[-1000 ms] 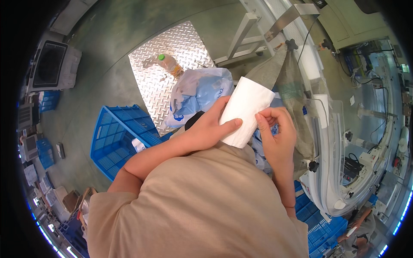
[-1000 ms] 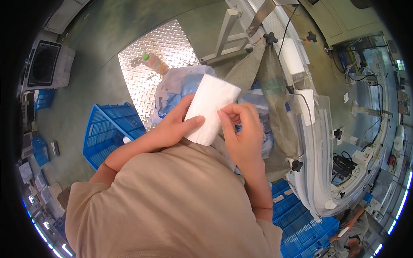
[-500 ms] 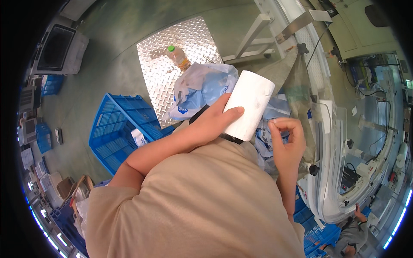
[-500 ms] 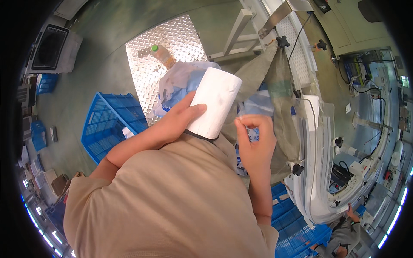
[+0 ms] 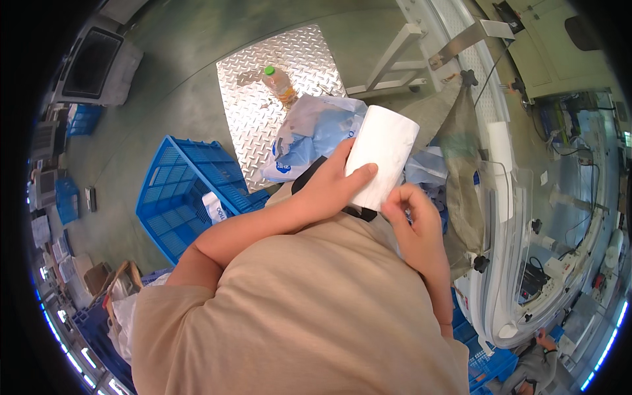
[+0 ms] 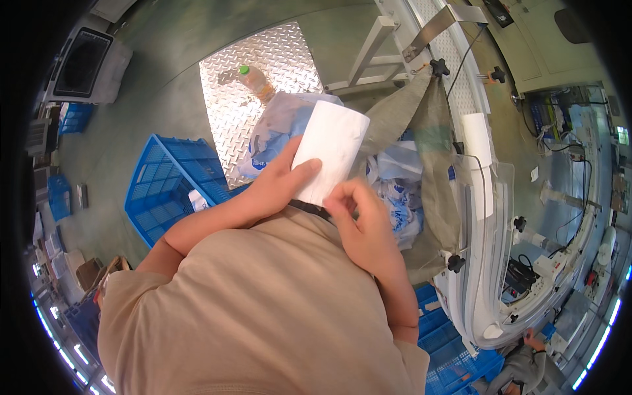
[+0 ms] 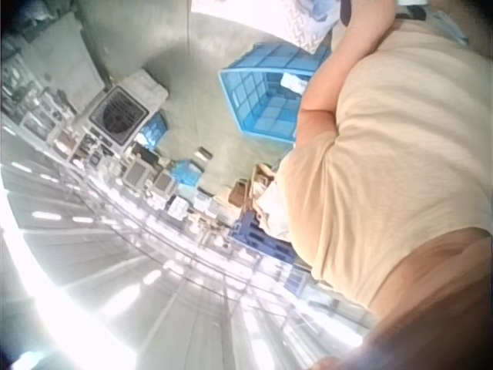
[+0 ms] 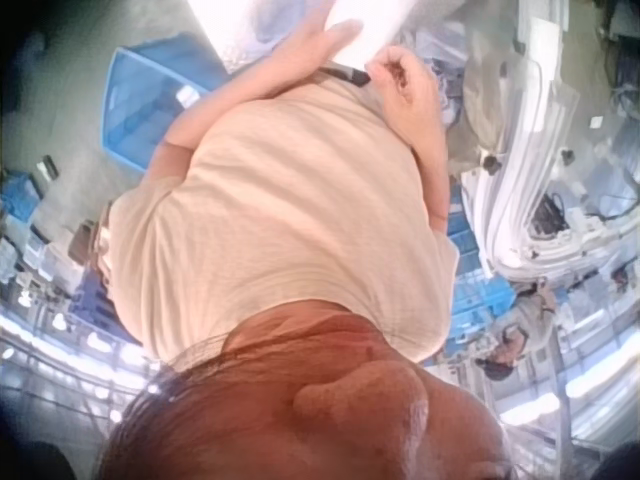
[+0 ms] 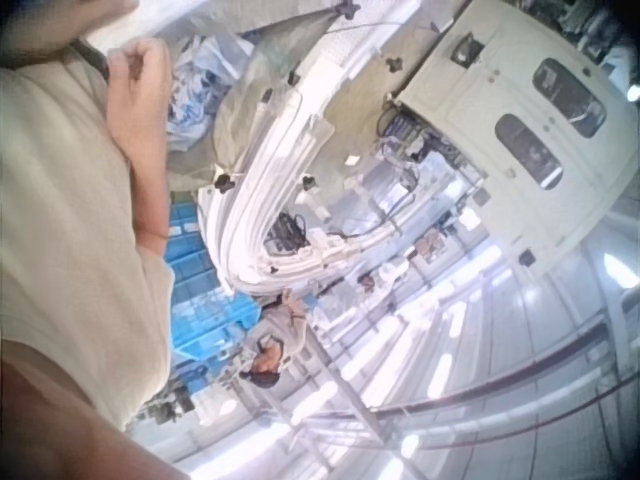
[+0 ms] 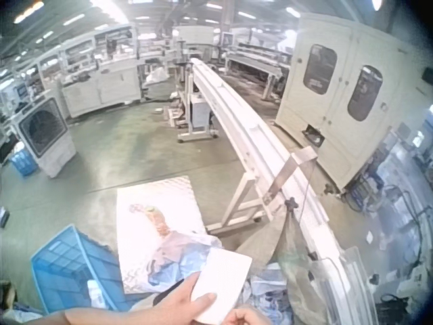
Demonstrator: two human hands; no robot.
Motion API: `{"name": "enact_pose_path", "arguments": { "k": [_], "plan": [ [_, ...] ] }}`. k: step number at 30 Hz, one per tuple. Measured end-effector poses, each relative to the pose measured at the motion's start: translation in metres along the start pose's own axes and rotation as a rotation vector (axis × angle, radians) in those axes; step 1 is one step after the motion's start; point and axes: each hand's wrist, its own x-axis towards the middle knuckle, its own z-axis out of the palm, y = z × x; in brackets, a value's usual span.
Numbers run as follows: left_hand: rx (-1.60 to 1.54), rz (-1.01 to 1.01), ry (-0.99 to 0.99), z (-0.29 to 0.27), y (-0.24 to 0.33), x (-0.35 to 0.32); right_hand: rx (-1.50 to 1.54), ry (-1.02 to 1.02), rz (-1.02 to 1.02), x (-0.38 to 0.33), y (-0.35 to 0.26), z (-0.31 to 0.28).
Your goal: The person takes individual paper rolls out of a large plastic bag and places them one at a time onto a moving industrial conveyor belt.
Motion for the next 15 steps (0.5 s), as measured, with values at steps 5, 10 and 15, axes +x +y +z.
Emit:
{"name": "enact_pose_path", "arguments": {
  "k": [5,10,15],
  "plan": [
    [-0.028,-0.026,0.004,0.003,0.004,0.008,0.264,0.215,0.001,0.0,0.022,-0.014],
    [-0.079,0.008,0.033,-0.01,0.006,0.006,-0.147,0.22,0.063,0.021,0.037,-0.036],
    [-0.193,0.008,-0.036,-0.012,-0.021,0.014,-0.329,0.288,0.051,0.038,0.08,-0.036]
  ]
}}
